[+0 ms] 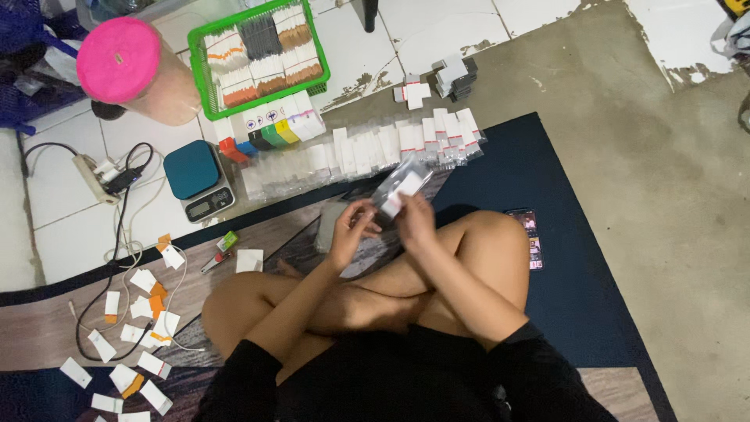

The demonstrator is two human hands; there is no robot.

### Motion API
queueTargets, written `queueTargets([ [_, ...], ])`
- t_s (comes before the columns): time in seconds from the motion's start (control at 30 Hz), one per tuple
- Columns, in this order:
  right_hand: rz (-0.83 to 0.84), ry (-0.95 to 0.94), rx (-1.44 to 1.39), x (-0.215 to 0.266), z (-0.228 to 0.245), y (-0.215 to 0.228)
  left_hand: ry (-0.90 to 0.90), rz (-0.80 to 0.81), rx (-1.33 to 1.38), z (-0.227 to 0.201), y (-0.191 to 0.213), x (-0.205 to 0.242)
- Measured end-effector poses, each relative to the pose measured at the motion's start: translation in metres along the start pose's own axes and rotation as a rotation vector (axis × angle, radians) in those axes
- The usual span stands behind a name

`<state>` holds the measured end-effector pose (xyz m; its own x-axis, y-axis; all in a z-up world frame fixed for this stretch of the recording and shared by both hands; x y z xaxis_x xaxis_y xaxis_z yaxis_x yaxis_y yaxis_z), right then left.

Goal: The person places small white labels into plastic bags by hand.

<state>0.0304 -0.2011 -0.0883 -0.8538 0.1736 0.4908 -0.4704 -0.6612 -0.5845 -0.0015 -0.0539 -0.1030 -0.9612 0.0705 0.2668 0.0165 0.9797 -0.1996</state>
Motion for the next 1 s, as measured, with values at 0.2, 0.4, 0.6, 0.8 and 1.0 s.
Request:
queueTargets([
  [0.2, 0.064, 0.566, 0.570, -0.051, 0.145, 0.012, 0.032, -0.115, -0.289, -0.024, 0.012, -0.004],
  [0.4, 0.009, 0.765, 1.014, -0.207, 0.170, 0.117, 0.091, -0.310, -0.571, 0.005, 0.068, -0.050],
  [0.6, 0.228, 0.555, 0.868, -0.217, 0.146, 0.069, 0.157, -0.353, -1.024, 0.022, 0.112, -0.052],
  [0.8, 0.295, 0.426, 1.279, -0.228, 0.086, 0.060, 0.560, -0.274, -1.461, 0.003, 0.104, -0.032],
  [1.0, 0.163, 0.573, 1.239, -0.188, 0.095, 0.053, 0.505, -0.374, -1.299, 0.023, 0.108, -0.029],
])
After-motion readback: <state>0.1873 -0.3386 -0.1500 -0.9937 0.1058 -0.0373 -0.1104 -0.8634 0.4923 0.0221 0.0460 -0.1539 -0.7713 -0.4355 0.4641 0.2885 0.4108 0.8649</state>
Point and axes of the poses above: each hand's wrist, its own x-axis away from the middle knuckle, its own y-axis out of the back of the hand, z = x × y, the point moved 2 cm from there along -x, towards the middle knuckle, and after that the axes turned 3 degrees about y, right-handed, at the moved point
